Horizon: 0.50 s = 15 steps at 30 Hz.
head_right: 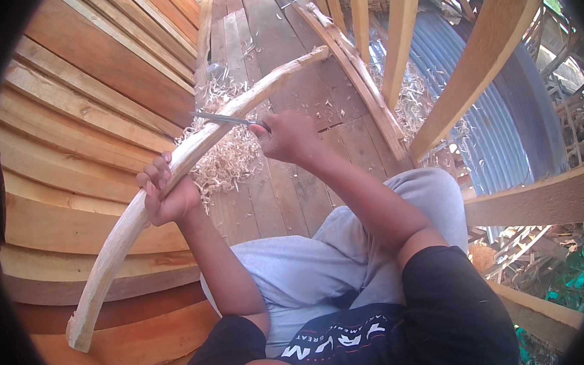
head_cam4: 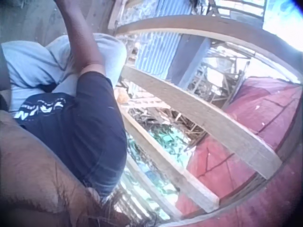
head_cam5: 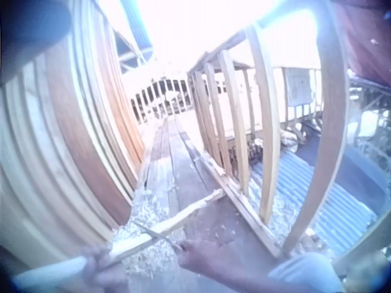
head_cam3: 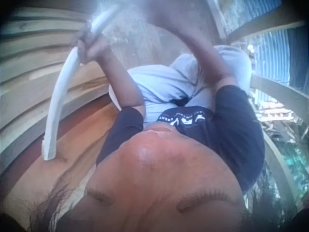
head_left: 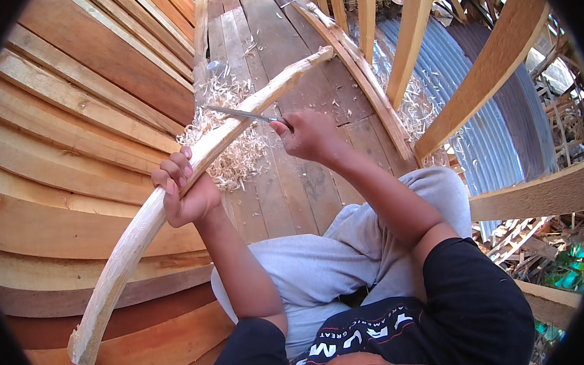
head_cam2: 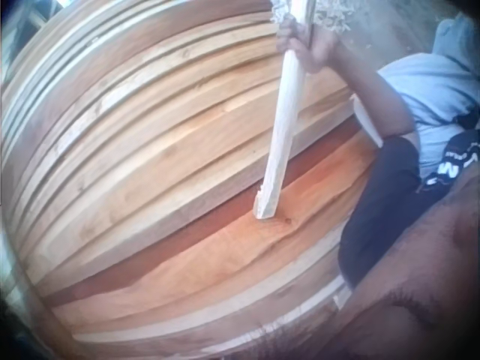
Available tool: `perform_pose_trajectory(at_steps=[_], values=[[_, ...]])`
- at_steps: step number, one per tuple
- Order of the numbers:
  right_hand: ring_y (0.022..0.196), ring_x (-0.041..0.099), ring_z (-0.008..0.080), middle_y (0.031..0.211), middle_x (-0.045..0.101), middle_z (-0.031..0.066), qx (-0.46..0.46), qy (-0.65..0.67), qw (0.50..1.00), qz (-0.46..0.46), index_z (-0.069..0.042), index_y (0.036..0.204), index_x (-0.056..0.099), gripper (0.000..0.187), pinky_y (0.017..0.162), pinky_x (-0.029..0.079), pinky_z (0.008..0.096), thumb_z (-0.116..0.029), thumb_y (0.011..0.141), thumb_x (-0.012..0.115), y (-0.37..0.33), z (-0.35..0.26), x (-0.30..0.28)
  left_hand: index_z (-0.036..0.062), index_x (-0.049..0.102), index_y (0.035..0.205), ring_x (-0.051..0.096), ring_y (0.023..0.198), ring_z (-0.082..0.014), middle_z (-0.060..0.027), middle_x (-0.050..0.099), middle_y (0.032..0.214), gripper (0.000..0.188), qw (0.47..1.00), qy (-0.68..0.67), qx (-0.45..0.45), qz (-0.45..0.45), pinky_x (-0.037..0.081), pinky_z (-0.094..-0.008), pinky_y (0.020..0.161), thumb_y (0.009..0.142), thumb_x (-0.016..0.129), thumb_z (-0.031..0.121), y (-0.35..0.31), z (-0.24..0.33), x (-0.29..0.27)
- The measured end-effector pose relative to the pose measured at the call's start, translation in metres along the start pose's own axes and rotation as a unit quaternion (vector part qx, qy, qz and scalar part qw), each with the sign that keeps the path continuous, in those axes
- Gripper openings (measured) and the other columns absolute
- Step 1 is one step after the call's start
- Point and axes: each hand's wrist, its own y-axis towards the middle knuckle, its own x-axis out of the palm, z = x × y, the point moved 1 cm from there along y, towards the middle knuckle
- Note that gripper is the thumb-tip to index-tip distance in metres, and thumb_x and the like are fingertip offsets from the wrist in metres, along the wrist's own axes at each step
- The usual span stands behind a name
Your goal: The person sits on a wooden floor and uses a knife to carve a long, curved piece of wood. They hold the wood with their left hand and repeatedly shave off thin strips with the knife in their right hand, rotating the piece to work on different sides.
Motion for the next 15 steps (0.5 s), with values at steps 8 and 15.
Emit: perform_pose_trajectory(at_steps=[8,15], values=[[0.079,0.065,0.0375,0.077,0.066,0.0173,0.039,-0.003,0.998,-0.051,-0.008,0.086,0.067,0.043,0.071,0.050,0.0497,-0.043,0.095,0.044,0.010,0.009,0.003,0.0189,0.040,0.070,0.043,0.073,-0.0149,0.0023,0.035,0.066,0.015,0.999,0.034,0.015,0.011,0.032,-0.0386,0.091,0.072,0.055,0.019,-0.010,-0.025,0.008],[0.080,0.067,0.0346,0.081,0.068,0.0198,0.266,0.047,0.962,-0.033,0.003,0.092,0.065,0.057,0.076,0.050,0.0463,-0.048,0.096,0.039,0.039,0.138,0.009,0.0171,0.034,0.068,0.041,0.071,-0.0151,0.0012,0.035,0.067,0.021,1.000,0.001,0.018,0.005,0.033,-0.0376,0.086,0.071,0.055,0.019,-0.008,-0.018,0.015]])
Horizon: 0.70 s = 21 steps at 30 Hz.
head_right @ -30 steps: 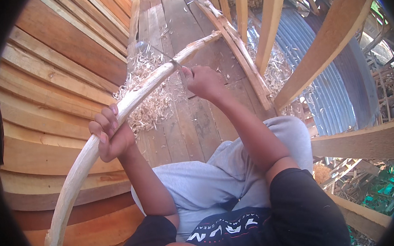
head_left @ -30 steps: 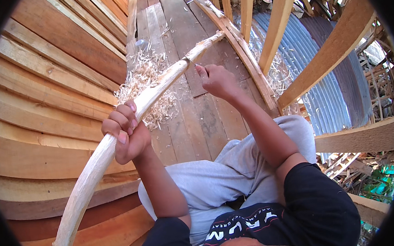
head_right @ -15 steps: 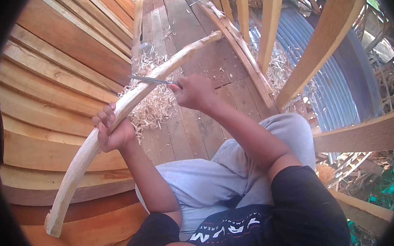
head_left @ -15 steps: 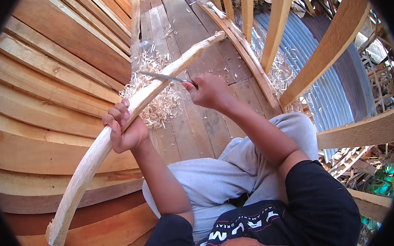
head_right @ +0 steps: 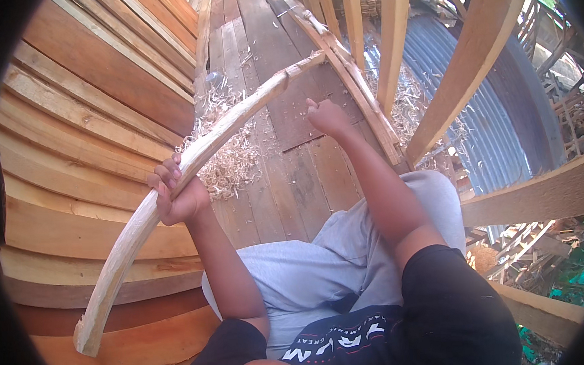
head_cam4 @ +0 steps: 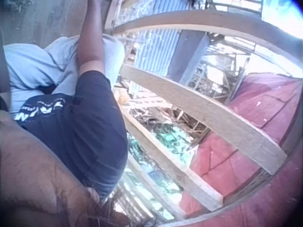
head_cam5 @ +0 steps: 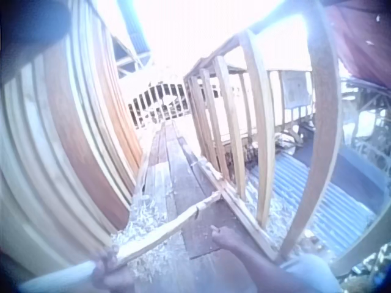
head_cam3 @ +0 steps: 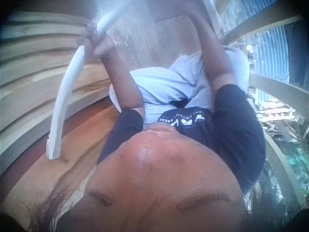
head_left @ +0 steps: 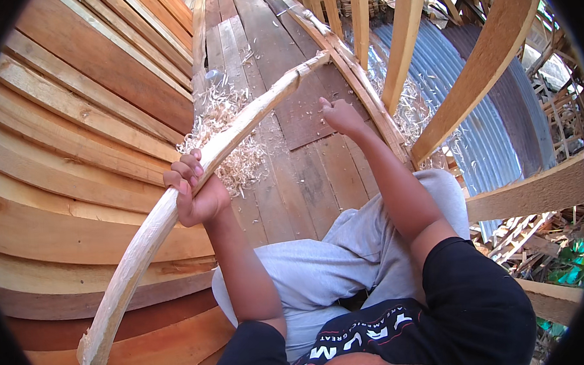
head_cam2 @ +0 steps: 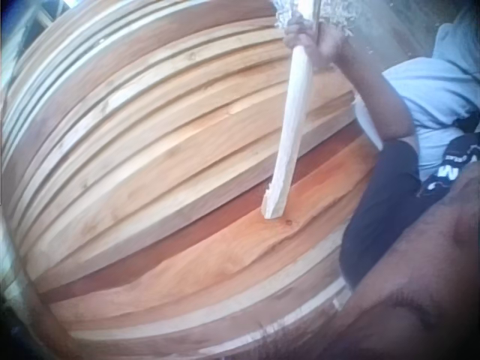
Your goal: The person sits on a wooden floor and uses a knife to carve a long, curved piece of wood. They hold the wood with their left hand and repeatedly shave off thin strips with the knife in their right hand, rotating the piece to work on different sides.
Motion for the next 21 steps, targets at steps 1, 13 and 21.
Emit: perform_pose_trajectory(at_steps=[1,13,21], values=[[0.068,0.060,0.0281,0.072,0.062,0.0148,0.019,0.074,0.997,-0.024,0.002,0.094,0.064,0.060,0.064,0.045,0.0421,-0.053,0.095,0.040,0.003,0.002,0.003,0.0174,0.034,0.068,0.040,0.070,-0.0148,0.0012,0.035,0.066,0.021,1.000,0.008,0.001,0.002,0.033,-0.0371,0.085,0.071,0.055,0.021,0.003,0.000,0.003],[0.041,0.023,0.0048,0.056,0.028,-0.0075,0.073,0.430,0.888,-0.143,0.000,0.107,0.058,0.072,0.039,0.015,0.0252,-0.068,0.087,0.049,-0.056,-0.073,-0.037,0.0190,0.046,0.071,0.043,0.066,-0.0101,0.0057,0.040,0.064,0.015,0.997,-0.060,0.040,-0.017,0.038,-0.0302,0.080,0.069,0.059,0.026,0.005,0.055,0.024],[0.043,0.024,0.0053,0.056,0.029,-0.0071,0.159,0.522,0.836,-0.052,-0.004,0.102,0.059,0.064,0.041,0.016,0.0249,-0.065,0.083,0.059,-0.053,-0.064,-0.055,0.0199,0.046,0.070,0.044,0.067,-0.0099,0.0056,0.040,0.064,0.016,0.997,-0.072,0.021,-0.022,0.038,-0.0297,0.081,0.069,0.060,0.027,0.002,0.047,0.025]])
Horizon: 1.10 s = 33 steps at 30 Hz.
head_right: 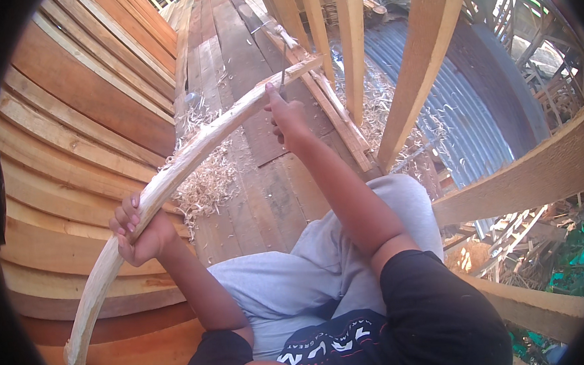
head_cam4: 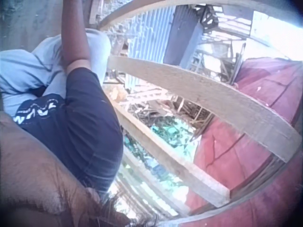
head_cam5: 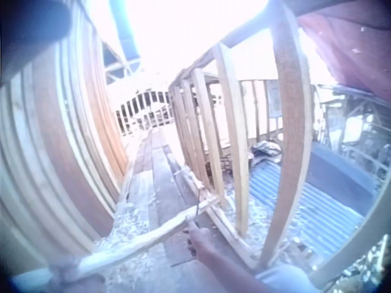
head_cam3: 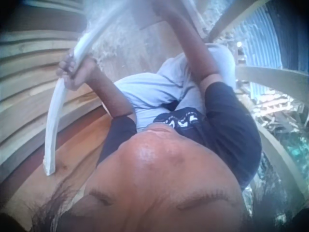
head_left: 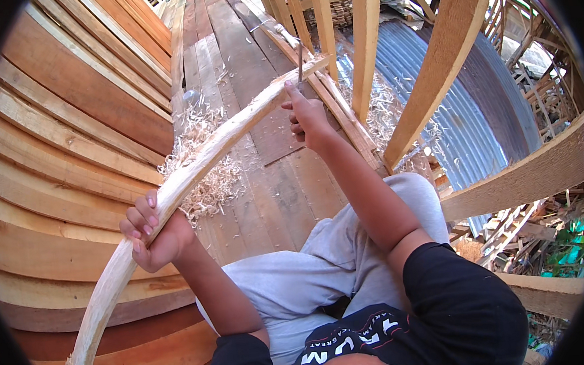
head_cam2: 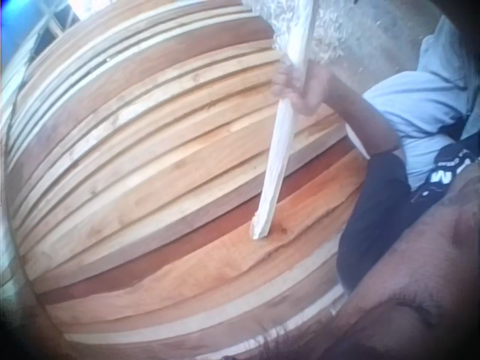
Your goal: The person sits on a wooden floor and uses a knife to carve a long, curved piece of wood. They hold the wood with their left hand and repeatedly shave off thin strips with the knife in their right hand, rotating the piece to work on different sides.
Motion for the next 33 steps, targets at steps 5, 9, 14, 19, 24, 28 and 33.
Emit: perform_pose_trajectory(at_steps=[5,9,14,19,24,28,33], values=[[0.042,0.026,0.0054,0.056,0.030,-0.0065,0.007,0.031,0.999,0.034,-0.011,0.083,0.050,0.046,0.041,0.017,0.0250,-0.056,0.084,0.062,0.002,0.001,-0.004,0.0185,0.041,0.071,0.039,0.061,-0.0096,0.0051,0.036,0.061,0.017,1.000,-0.021,-0.004,-0.006,0.036,-0.0305,0.076,0.071,0.058,0.024,-0.002,0.002,0.013],[0.041,0.027,0.0051,0.056,0.032,-0.0066,-0.013,0.061,0.997,0.049,-0.016,0.073,0.039,0.040,0.040,0.016,0.0255,-0.046,0.088,0.061,0.010,0.004,-0.011,0.0183,0.039,0.070,0.039,0.061,-0.0098,0.0047,0.035,0.061,0.017,1.000,-0.019,-0.013,-0.014,0.036,-0.0307,0.075,0.072,0.055,0.023,-0.010,-0.007,0.018],[0.044,0.034,0.0082,0.060,0.038,-0.0020,0.005,0.032,0.999,0.011,-0.009,0.075,0.045,0.035,0.040,0.022,0.0275,-0.039,0.091,0.056,0.027,0.019,-0.022,0.0158,0.034,0.069,0.039,0.062,-0.0126,0.0014,0.034,0.061,0.017,0.999,0.038,-0.014,-0.015,0.036,-0.0334,0.075,0.073,0.050,0.020,-0.019,-0.038,0.014],[0.043,0.029,0.0086,0.058,0.035,-0.0027,0.034,0.019,0.996,0.080,-0.012,0.072,0.042,0.045,0.041,0.020,0.0275,-0.050,0.093,0.051,0.029,0.031,-0.016,0.0140,0.035,0.070,0.041,0.063,-0.0155,-0.0009,0.036,0.062,0.017,0.997,0.071,-0.031,-0.027,0.037,-0.0361,0.077,0.073,0.051,0.019,-0.030,-0.069,0.005],[0.043,0.029,0.0096,0.058,0.035,-0.0022,0.007,-0.151,0.985,0.086,-0.012,0.071,0.041,0.051,0.041,0.020,0.0284,-0.058,0.089,0.053,0.019,0.037,-0.012,0.0116,0.037,0.073,0.043,0.067,-0.0179,-0.0033,0.039,0.065,0.014,0.993,0.055,-0.089,-0.049,0.037,-0.0386,0.080,0.072,0.051,0.016,-0.041,-0.096,-0.008],[0.042,0.037,0.0101,0.057,0.043,-0.0018,0.073,-0.123,0.989,0.032,-0.008,0.073,0.050,0.049,0.039,0.024,0.0290,-0.054,0.087,0.058,0.016,0.040,-0.024,0.0105,0.041,0.076,0.049,0.081,-0.0217,-0.0054,0.043,0.072,0.011,0.984,0.066,-0.147,-0.076,0.033,-0.0446,0.100,0.076,0.051,0.014,-0.045,-0.104,-0.012],[0.040,0.026,0.0061,0.055,0.031,-0.0054,0.072,0.022,0.997,-0.007,-0.014,0.071,0.042,0.036,0.038,0.017,0.0267,-0.043,0.089,0.057,0.042,0.040,-0.044,0.0061,0.050,0.108,0.049,0.115,-0.0240,-0.0102,0.054,0.114,0.025,0.941,0.157,-0.279,-0.105,0.026,-0.0397,0.111,0.084,0.053,0.012,-0.042,-0.098,0.007]])
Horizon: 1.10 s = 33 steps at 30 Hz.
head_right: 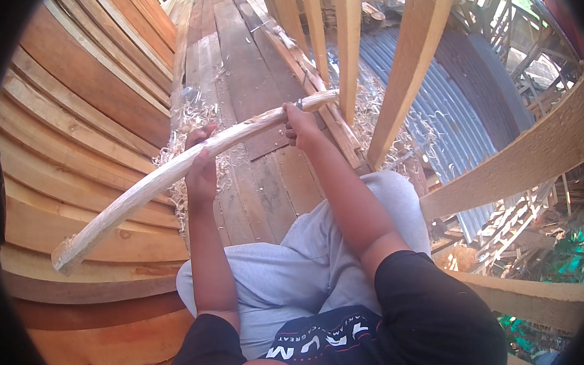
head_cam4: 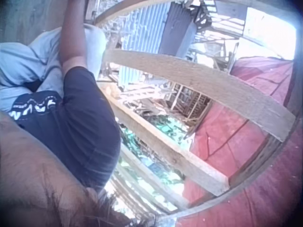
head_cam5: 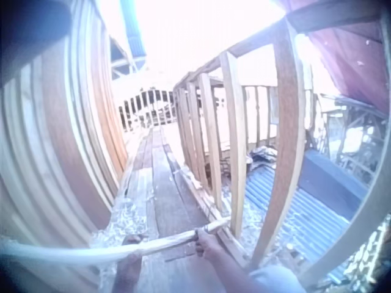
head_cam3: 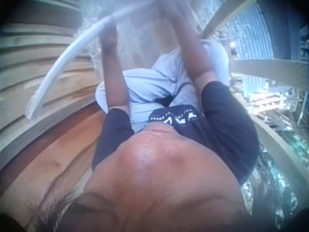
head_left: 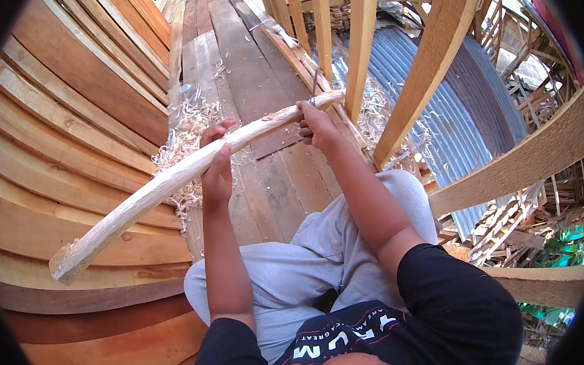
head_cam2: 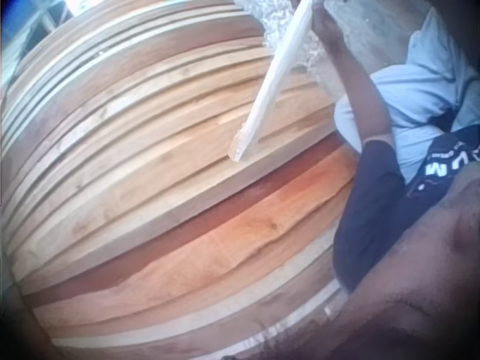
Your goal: The person sits on a wooden floor and uses a knife to carve a long, curved piece of wood. They hold the wood with their left hand and repeatedly shave off thin strips with the knife in their right hand, rotating the piece to work on different sides.
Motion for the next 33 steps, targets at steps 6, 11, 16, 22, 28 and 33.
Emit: perform_pose_trajectory(at_steps=[6,11,16,22,28,33], values=[[0.038,0.023,0.0060,0.052,0.024,-0.0076,0.005,0.072,0.997,0.014,-0.019,0.072,0.039,0.031,0.036,0.013,0.0244,-0.038,0.092,0.053,0.031,0.003,-0.009,0.0059,0.035,0.139,0.046,0.122,-0.0197,-0.0091,0.047,0.136,0.066,0.984,0.043,-0.131,-0.116,0.040,-0.0329,0.100,0.081,0.066,0.013,-0.009,0.019,-0.044],[0.039,0.023,0.0063,0.052,0.024,-0.0076,-0.016,0.041,0.999,0.017,-0.020,0.069,0.039,0.034,0.037,0.014,0.0258,-0.038,0.093,0.052,0.035,0.006,-0.004,0.0064,0.048,0.132,0.057,0.114,-0.0222,-0.0110,0.060,0.118,0.057,0.938,0.222,-0.240,-0.116,0.049,-0.0340,0.093,0.084,0.072,0.026,-0.020,0.033,-0.072],[0.041,0.032,0.0089,0.060,0.040,-0.0015,-0.048,0.042,0.997,0.044,-0.011,0.075,0.048,0.031,0.038,0.023,0.0291,-0.036,0.090,0.056,0.052,0.007,-0.019,0.0038,0.051,0.128,0.064,0.103,-0.0257,-0.0146,0.061,0.115,0.047,0.917,0.192,-0.342,-0.075,0.057,-0.0371,0.081,0.090,0.065,0.027,-0.029,-0.009,-0.038],[0.045,0.038,0.0107,0.065,0.044,0.0002,-0.062,0.017,0.997,0.051,-0.010,0.082,0.050,0.028,0.039,0.029,0.0312,-0.037,0.089,0.054,0.074,0.026,-0.013,0.0030,0.051,0.119,0.064,0.105,-0.0285,-0.0126,0.059,0.118,0.042,0.968,-0.067,-0.237,0.058,0.057,-0.0396,0.085,0.088,0.068,0.026,-0.055,-0.081,-0.048],[0.046,0.041,0.0104,0.064,0.045,0.0005,-0.059,-0.008,0.995,0.077,-0.007,0.081,0.050,0.031,0.040,0.031,0.0304,-0.036,0.091,0.054,0.069,0.037,-0.004,-0.0006,0.051,0.114,0.063,0.104,-0.0283,-0.0162,0.058,0.117,0.033,0.882,-0.163,-0.400,0.186,0.057,-0.0347,0.084,0.093,0.061,0.023,-0.064,-0.095,-0.044],[0.047,0.043,0.0118,0.063,0.047,0.0019,-0.065,-0.048,0.989,0.124,-0.005,0.082,0.052,0.034,0.039,0.033,0.0302,-0.038,0.091,0.055,0.082,0.044,-0.019,-0.0027,0.047,0.128,0.064,0.102,-0.0258,-0.0191,0.060,0.113,0.050,0.839,0.123,-0.525,-0.069,0.056,-0.0304,0.079,0.090,0.063,0.027,-0.047,-0.029,0.007]])
